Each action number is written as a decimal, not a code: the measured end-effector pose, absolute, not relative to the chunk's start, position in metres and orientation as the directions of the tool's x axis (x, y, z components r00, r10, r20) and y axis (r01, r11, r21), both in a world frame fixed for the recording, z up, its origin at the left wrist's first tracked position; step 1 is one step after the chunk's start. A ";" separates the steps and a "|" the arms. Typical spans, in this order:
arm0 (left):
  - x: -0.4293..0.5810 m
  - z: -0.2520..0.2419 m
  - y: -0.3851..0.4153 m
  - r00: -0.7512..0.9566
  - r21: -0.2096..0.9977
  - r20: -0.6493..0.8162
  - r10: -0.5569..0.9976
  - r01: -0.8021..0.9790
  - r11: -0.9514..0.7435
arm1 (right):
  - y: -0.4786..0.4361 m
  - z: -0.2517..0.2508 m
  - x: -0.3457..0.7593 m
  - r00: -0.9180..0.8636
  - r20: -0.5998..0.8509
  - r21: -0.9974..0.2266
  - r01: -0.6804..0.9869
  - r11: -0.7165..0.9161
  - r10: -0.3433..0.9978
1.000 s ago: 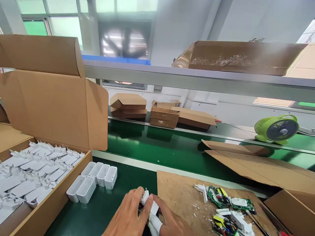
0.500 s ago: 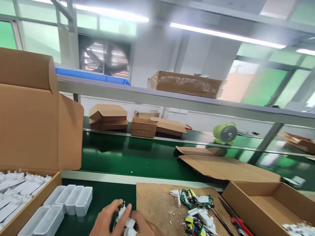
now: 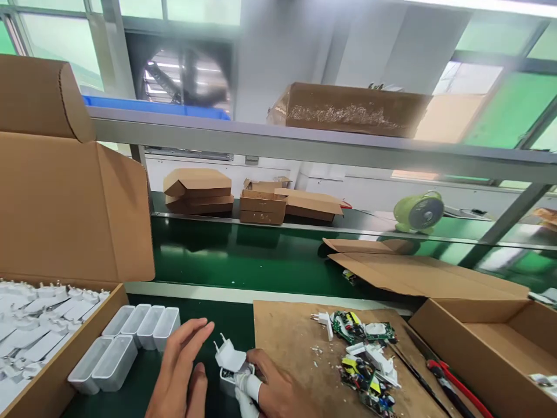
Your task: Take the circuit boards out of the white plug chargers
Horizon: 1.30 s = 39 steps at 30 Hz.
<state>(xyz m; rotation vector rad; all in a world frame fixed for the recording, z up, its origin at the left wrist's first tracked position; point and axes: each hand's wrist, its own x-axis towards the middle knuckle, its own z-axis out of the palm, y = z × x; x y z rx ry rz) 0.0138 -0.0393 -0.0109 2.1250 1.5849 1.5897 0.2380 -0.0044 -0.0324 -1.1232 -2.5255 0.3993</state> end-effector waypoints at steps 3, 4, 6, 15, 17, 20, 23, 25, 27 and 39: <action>0.010 -0.014 -0.035 0.053 0.533 0.669 0.741 0.660 -0.529 | -0.002 -0.046 0.235 -0.686 0.299 -0.219 0.627 0.748 0.663; 0.009 -0.017 -0.033 0.103 0.519 0.666 0.739 0.648 -0.557 | -0.001 -0.048 0.235 -0.688 0.316 -0.184 0.630 0.754 0.653; 0.010 -0.022 -0.029 0.210 0.495 0.650 0.731 0.613 -0.616 | -0.002 -0.047 0.236 -0.679 0.312 -0.166 0.650 0.742 0.664; 0.030 -0.030 -0.027 0.285 0.443 0.655 0.700 0.605 -0.661 | -0.008 -0.031 0.230 -0.720 0.225 0.098 0.687 0.720 0.656; 0.029 -0.027 -0.028 0.264 0.452 0.665 0.699 0.602 -0.658 | -0.005 -0.037 0.227 -0.721 0.231 0.086 0.684 0.724 0.654; 0.018 -0.021 -0.026 0.202 0.480 0.681 0.704 0.603 -0.637 | 0.000 -0.050 0.226 -0.674 0.292 0.032 0.716 0.697 0.678; 0.003 -0.015 -0.022 0.113 0.489 0.696 0.709 0.648 -0.584 | 0.000 -0.047 0.231 -0.646 0.328 -0.041 0.719 0.694 0.689; -0.005 -0.012 -0.020 0.086 0.487 0.705 0.704 0.663 -0.568 | -0.003 -0.033 0.235 -0.637 0.359 -0.132 0.689 0.713 0.682; -0.008 -0.011 -0.018 0.075 0.491 0.715 0.695 0.654 -0.575 | -0.006 -0.018 0.238 -0.624 0.374 -0.237 0.651 0.721 0.686; -0.004 -0.016 -0.017 0.104 0.506 0.705 0.701 0.620 -0.600 | -0.006 -0.012 0.235 -0.642 0.385 -0.373 0.550 0.748 0.663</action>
